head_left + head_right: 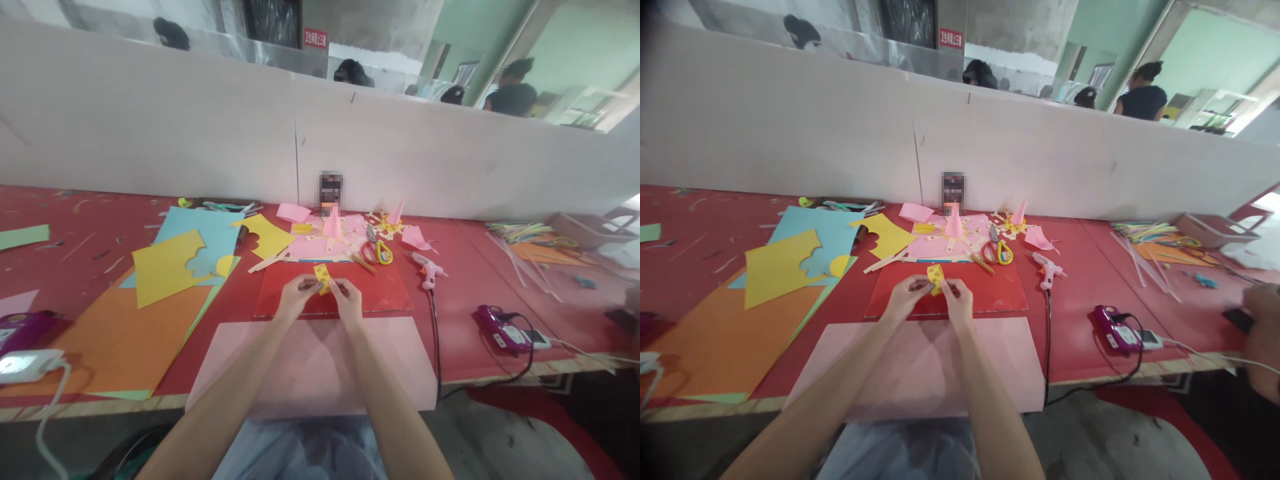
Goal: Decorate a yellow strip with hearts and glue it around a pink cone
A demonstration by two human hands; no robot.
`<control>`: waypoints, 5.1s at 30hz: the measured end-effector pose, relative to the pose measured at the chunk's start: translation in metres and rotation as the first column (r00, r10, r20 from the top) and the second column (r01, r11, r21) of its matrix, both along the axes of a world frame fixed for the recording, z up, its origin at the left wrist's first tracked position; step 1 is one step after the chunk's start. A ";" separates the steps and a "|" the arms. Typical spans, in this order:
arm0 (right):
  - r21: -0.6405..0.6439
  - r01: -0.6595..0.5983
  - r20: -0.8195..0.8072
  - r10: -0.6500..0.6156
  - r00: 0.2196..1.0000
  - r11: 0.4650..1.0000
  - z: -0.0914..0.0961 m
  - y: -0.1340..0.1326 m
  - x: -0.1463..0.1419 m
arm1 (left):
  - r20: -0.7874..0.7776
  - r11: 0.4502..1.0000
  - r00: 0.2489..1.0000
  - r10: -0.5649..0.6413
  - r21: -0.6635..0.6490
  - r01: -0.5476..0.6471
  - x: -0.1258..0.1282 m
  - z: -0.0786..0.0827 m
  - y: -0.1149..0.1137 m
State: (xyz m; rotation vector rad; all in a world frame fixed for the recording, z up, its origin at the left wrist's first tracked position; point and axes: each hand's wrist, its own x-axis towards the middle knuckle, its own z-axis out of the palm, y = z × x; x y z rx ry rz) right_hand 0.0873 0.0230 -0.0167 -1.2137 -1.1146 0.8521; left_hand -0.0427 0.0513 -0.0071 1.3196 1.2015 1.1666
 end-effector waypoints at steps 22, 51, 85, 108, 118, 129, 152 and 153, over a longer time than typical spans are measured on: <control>-0.274 0.852 0.780 -0.416 0.468 0.446 0.018 0.037 0.204 | -0.077 0.997 0.997 0.003 0.073 0.003 0.004 0.001 -0.004; 0.039 0.470 0.361 -0.451 0.816 0.882 0.007 -0.003 0.073 | -0.093 0.996 0.994 -0.052 0.063 0.057 0.004 0.003 -0.009; 0.208 0.410 0.707 -0.426 0.565 0.888 -0.015 -0.007 0.058 | -0.102 0.997 0.994 -0.036 0.064 0.043 0.006 0.004 -0.007; 0.239 0.429 0.685 -0.465 0.562 0.871 -0.014 -0.009 0.061 | -0.116 0.995 0.993 -0.039 0.088 0.050 0.004 0.003 -0.007; 0.333 0.431 0.637 -0.537 0.553 0.838 -0.019 -0.007 0.065 | -0.103 0.996 0.994 -0.024 0.087 0.033 0.003 0.003 -0.006; 0.381 0.420 0.609 -0.565 0.556 0.824 -0.020 -0.007 0.065 | -0.105 0.995 0.994 -0.022 0.090 0.032 0.003 0.003 -0.006; 0.379 0.391 0.582 -0.545 0.604 0.839 -0.016 -0.010 0.065 | -0.078 0.994 0.997 0.018 0.106 -0.009 0.002 0.003 -0.005; 0.386 0.392 0.583 -0.550 0.599 0.835 -0.016 -0.010 0.066 | -0.074 0.994 0.997 0.018 0.108 -0.010 0.002 0.003 -0.005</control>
